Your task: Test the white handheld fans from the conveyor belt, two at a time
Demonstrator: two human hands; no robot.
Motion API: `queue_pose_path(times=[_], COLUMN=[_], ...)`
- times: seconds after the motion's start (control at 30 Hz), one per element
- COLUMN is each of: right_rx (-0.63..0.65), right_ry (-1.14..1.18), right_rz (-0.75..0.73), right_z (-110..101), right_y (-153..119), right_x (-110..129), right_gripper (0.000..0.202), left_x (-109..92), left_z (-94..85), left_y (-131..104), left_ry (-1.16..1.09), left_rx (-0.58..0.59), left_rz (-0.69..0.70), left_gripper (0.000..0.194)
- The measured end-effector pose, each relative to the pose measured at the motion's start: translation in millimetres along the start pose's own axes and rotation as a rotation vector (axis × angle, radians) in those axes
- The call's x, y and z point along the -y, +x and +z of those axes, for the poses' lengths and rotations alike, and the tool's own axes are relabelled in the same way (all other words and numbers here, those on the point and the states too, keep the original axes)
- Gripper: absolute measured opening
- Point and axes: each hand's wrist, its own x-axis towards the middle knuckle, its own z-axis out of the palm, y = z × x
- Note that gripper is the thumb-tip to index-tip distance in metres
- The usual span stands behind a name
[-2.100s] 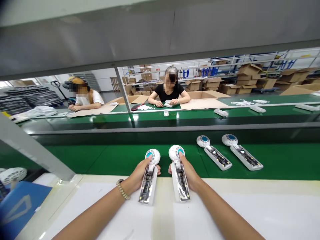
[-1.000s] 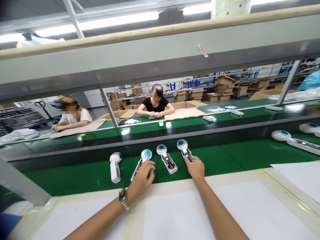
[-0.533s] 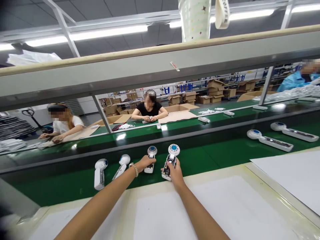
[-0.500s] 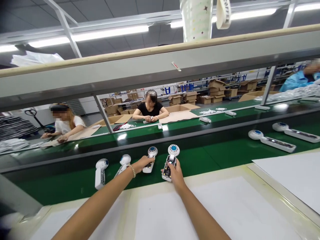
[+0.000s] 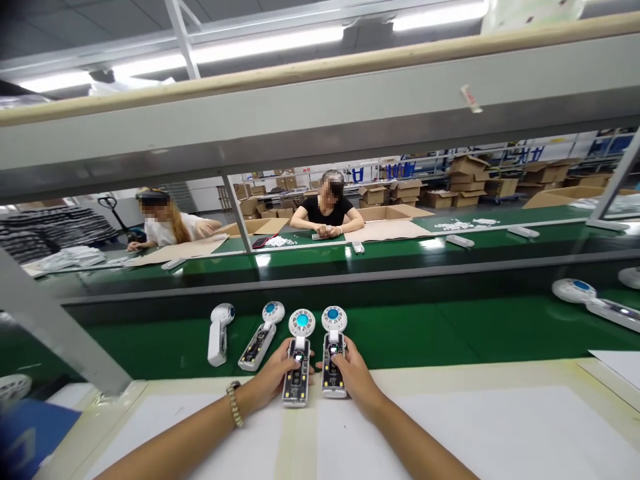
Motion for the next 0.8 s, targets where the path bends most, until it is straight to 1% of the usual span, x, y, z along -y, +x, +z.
queue_pose_path(times=[0.1,0.2,0.3,0.43,0.53,0.63,0.8], right_rx=[0.010,0.025,0.054,0.061,0.068,0.087,0.097], right_ry=[-0.019,-0.007,-0.013,-0.027,-0.052,-0.069,-0.114], right_rz=[-0.012,-0.014,-0.005,0.008,-0.025,-0.020,-0.046], right_z=[8,10,10,9,9,9,8], right_y=[6,7,3,-1,-2,-3,-3], right_x=[-8,-12,-9,-4,-3,-2,-2], right_gripper=[0.052,0.055,0.057,0.060,0.056,0.053,0.056], left_x=[2,5,6,7,8,7,8], left_z=[-4.4,-7.1,-9.3,-10.0,-8.2,-6.4,-8.0], left_y=[4,3,1,2,3,3,2], left_ry=[0.006,0.019,0.028,0.059,0.040,0.045,0.068], left_rx=[0.008,0.029,0.036,0.022,0.000,-0.028,0.005], left_rz=[0.050,0.067,0.080,0.094,0.083,0.073,0.083], left_gripper=[0.040,0.042,0.044,0.045,0.045,0.043,0.045])
